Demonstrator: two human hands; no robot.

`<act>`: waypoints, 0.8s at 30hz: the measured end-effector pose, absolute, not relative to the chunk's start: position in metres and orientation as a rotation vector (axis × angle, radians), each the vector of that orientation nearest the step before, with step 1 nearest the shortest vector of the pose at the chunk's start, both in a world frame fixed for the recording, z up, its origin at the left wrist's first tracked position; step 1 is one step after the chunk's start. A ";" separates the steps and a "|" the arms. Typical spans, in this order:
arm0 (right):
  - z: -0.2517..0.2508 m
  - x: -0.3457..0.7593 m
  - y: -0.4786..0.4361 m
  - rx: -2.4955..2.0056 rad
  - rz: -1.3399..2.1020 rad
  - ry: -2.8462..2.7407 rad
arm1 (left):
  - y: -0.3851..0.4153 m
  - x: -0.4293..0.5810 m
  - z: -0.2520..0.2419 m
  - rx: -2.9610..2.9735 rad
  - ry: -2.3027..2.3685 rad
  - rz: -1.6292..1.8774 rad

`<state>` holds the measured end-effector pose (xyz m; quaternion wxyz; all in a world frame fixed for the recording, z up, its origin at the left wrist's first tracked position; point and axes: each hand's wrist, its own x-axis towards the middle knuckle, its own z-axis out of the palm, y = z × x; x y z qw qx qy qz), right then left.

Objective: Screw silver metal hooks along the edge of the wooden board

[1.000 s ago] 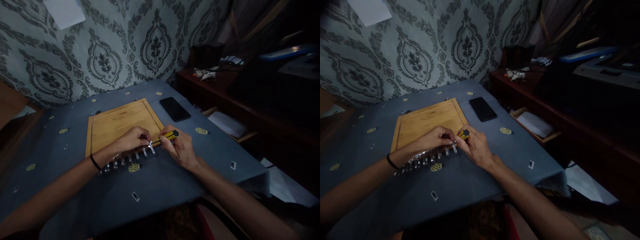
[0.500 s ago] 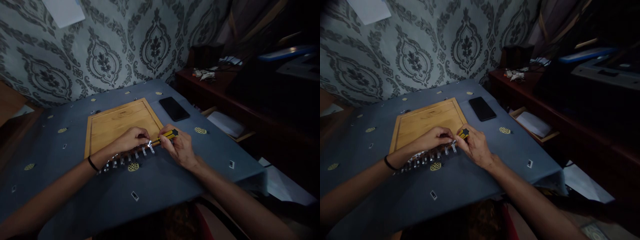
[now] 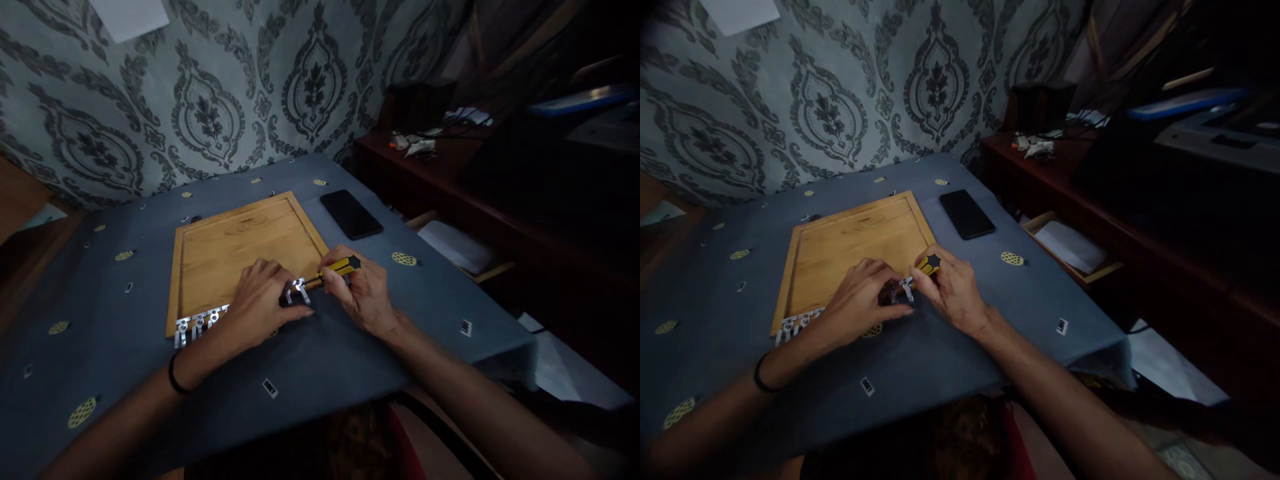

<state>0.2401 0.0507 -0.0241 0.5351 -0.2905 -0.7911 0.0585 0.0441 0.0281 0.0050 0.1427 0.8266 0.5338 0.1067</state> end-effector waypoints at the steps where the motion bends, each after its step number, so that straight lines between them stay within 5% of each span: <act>1: -0.024 0.240 0.051 -0.692 0.142 -1.887 | 0.027 0.046 0.004 2.398 1.564 0.298; 24: -0.024 0.240 0.050 -0.747 0.114 -1.885 | 0.027 0.052 -0.006 2.361 1.622 0.380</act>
